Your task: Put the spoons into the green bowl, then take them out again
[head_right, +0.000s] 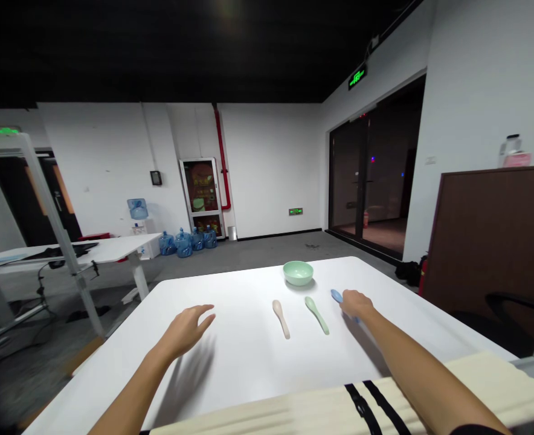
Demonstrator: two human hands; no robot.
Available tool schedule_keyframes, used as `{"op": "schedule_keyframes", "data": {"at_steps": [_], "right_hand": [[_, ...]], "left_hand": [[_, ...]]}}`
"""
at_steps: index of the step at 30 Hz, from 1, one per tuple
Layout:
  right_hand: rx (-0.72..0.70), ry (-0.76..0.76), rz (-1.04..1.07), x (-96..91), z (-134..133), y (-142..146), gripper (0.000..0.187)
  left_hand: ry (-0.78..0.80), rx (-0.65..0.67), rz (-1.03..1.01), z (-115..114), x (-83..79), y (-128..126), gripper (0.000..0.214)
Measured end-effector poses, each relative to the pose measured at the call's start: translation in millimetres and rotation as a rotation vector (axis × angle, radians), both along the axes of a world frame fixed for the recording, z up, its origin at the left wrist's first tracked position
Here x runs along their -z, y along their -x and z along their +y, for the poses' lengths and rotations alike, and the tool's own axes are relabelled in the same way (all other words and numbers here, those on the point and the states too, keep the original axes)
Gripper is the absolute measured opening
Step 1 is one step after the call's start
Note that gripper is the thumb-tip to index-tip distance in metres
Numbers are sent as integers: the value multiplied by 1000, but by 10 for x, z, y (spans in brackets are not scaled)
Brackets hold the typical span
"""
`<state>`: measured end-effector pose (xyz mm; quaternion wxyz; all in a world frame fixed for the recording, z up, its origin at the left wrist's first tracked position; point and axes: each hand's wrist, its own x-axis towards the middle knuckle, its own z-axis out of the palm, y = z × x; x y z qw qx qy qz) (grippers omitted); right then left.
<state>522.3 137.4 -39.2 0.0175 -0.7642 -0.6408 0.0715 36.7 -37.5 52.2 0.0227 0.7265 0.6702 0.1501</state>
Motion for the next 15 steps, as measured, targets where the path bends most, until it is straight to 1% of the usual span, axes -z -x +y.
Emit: {"op": "schedule_keyframes", "data": {"at_steps": [10,12,15], "right_hand": [[19,-59,-21,-151,-17,160,36],[20,-76,-20,-204,-32,215,39],[13,-128,-4,-337,-64,339,45]], "left_hand": [[13,-3,26,19,-1,-2,51],[13,-1,26,26,4,3,51],[17,1,25,28,3,3,51]]}}
